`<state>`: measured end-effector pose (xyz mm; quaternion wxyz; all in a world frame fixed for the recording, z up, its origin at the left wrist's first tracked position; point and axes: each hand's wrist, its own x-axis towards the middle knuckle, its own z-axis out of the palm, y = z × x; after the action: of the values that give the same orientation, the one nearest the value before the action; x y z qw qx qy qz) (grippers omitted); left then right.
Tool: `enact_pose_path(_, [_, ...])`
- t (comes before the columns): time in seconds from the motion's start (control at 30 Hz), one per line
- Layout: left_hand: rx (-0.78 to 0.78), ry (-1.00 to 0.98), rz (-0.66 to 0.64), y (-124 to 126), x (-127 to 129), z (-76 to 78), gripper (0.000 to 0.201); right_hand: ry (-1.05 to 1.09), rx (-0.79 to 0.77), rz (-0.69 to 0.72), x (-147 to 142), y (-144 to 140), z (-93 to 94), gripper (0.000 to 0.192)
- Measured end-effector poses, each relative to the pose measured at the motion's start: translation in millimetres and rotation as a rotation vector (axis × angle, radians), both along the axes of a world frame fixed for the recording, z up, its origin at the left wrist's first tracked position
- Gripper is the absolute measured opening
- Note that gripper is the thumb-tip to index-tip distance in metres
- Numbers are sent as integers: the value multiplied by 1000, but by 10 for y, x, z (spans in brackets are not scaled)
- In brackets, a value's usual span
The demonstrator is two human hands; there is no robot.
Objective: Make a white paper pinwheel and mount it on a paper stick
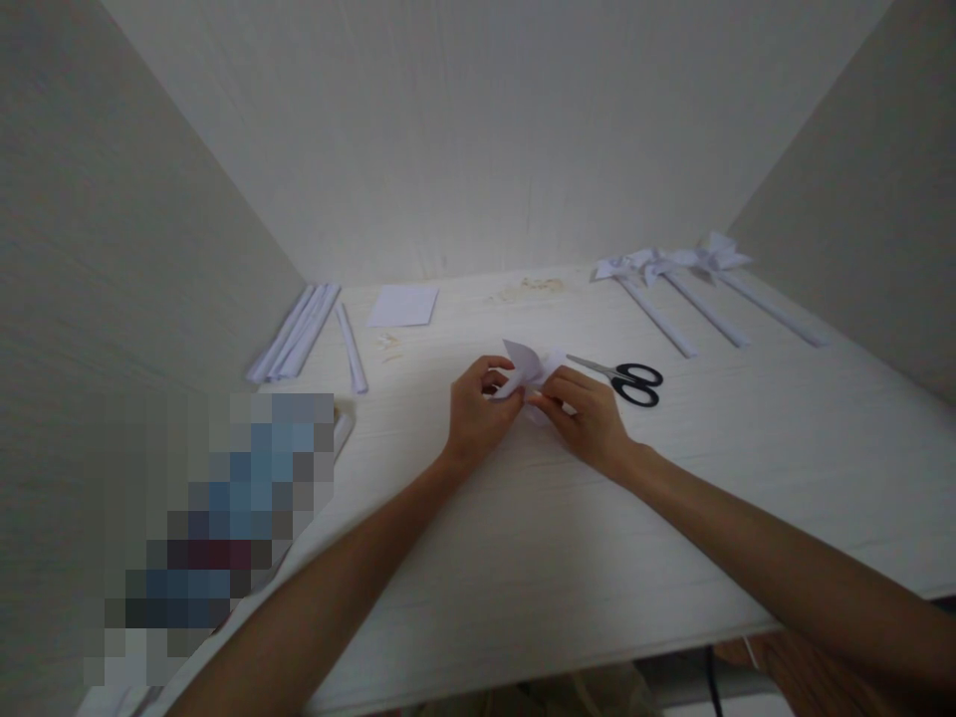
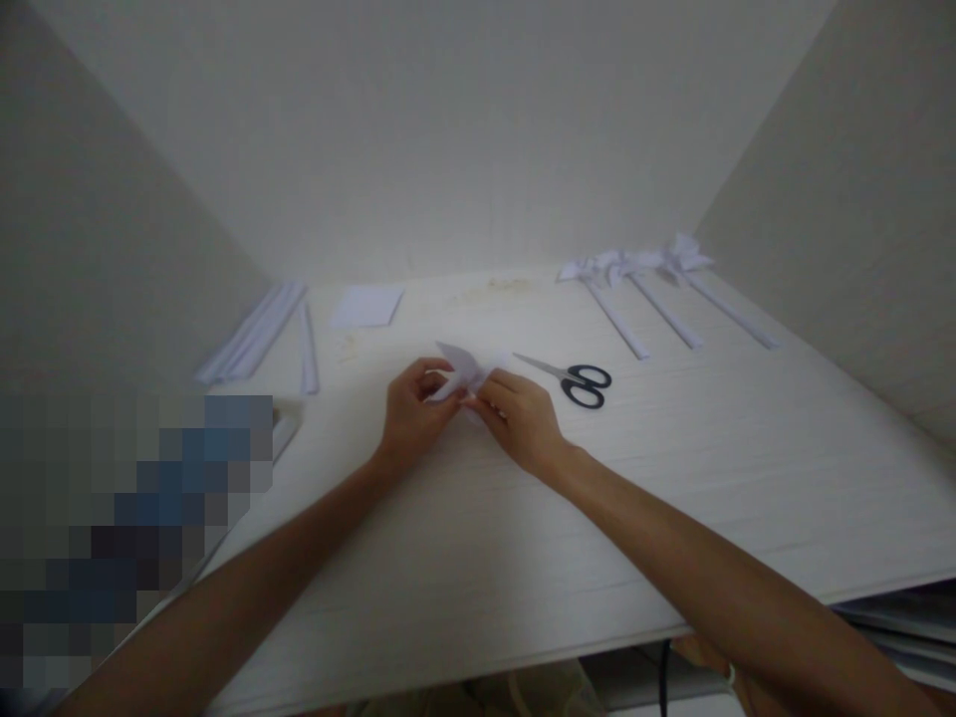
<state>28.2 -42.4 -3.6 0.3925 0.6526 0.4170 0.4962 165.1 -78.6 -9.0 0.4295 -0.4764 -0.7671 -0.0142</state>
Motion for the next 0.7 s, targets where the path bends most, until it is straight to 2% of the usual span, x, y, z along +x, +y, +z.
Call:
enact_pose_path(0.13, [-2,-2,3,-9,10,-1,23,-15,45,-34,9,-5,6,24])
enact_pose_path(0.27, [-17,-16,-10,-19,16,7,22,-3,159,-27,17,11,-14,15])
enact_pose_path(0.43, [-11,-24,-37,-44,25,31,21,27,197,108,9,11,-24,25])
enact_pose_path(0.7, [-24,-29,3,-20,6,13,23,12,247,75,48,-6,-44,21])
